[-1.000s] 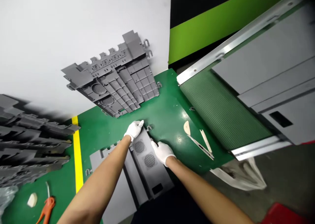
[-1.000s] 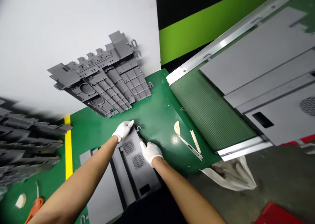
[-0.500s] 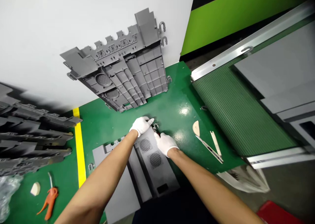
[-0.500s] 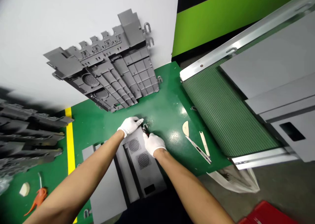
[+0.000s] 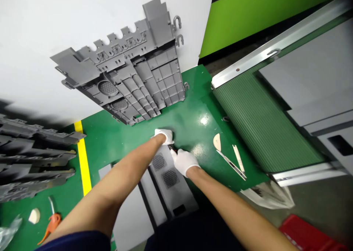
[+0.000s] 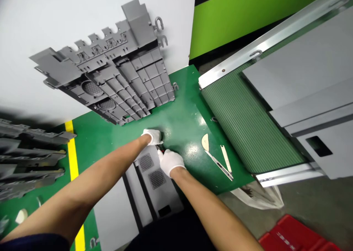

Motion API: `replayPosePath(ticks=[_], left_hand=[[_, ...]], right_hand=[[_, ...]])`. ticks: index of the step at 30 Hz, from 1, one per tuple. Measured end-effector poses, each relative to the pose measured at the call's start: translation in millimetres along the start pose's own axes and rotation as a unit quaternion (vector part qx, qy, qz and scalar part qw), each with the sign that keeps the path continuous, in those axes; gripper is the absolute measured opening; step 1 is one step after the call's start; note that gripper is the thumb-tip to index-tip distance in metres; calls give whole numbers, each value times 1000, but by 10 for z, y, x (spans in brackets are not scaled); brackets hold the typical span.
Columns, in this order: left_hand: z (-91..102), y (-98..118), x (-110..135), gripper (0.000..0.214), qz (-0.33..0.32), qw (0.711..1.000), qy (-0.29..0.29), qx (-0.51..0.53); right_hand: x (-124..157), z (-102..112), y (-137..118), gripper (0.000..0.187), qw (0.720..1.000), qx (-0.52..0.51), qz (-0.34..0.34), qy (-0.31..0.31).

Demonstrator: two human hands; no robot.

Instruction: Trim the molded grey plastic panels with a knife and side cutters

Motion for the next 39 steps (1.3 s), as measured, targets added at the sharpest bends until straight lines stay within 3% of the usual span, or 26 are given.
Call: replayPosePath(ticks=[2,4,6,7,9,11,14,16,19,21,24,27,29,30,32,34,35,37,39], left_hand=[[194,-157,98,48,-1,998,24,60],[504,-398,239,57,45,984,112,129],[719,-538,456,59,98,958,214,166],[737,-468,566,56,94,952,247,152],[533,3,725,47,3,968,243,56],[72,615,854,42,-109,973,186,-79],[-565,1163,931,41,-147,964,101,-195],[-760,1354,917,32,-132,970,69,-191],[-877,1694,899,25,-149,972,38,-177],[-942,2059,912,24,-180,976,29,-123],[-1089,2790,974,27,-225,969,9,99],[-1206,3394,993,58,-245,919,-29,308],[-1181,3561,992,73,-269,885,-58,375],[-1133,3542,1000,71,-285,882,-65,370],[-1015,3236,1007,51,-287,919,-39,268],[-898,2672,1036,48,-248,965,16,81],[-852,2373,1076,52,-226,973,40,-9],[-926,1885,1189,57,-212,965,21,-150],[-1128,1570,1288,78,-219,941,-45,-254]], right_hand=[[46,-18,133,64,999,-36,-5,-24],[157,-45,367,63,992,-113,-40,-29],[363,-147,707,61,960,-247,-125,-32],[501,-227,893,60,929,-324,-178,-32],[807,-397,1226,57,855,-443,-268,-30],[1083,-515,1493,54,807,-497,-319,-18],[1394,-612,1787,51,775,-519,-359,6],[1538,-655,1911,50,762,-530,-371,20],[1723,-711,2101,49,738,-549,-390,39],[1866,-754,2290,50,717,-560,-412,53],[2151,-871,2641,52,671,-575,-462,71],[2402,-1009,2931,54,628,-592,-498,87],[2474,-1069,3042,55,616,-601,-500,94],[2484,-1084,3075,55,616,-604,-497,97],[2475,-1088,3101,55,618,-608,-488,101],[2455,-1064,3090,55,622,-611,-479,99],[2445,-1042,3077,55,626,-611,-475,96],[2436,-992,3055,54,633,-610,-469,88],[2432,-947,3043,54,636,-610,-465,84]])
Point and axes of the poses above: each hand's wrist, its own x-axis away from the middle knuckle, its own z-axis out of the back of the hand, y = z × x, the point moved 10 cm from there along -x, towards the middle knuckle, and after that the axes turned 8 degrees about y, right-handed, at the moved point
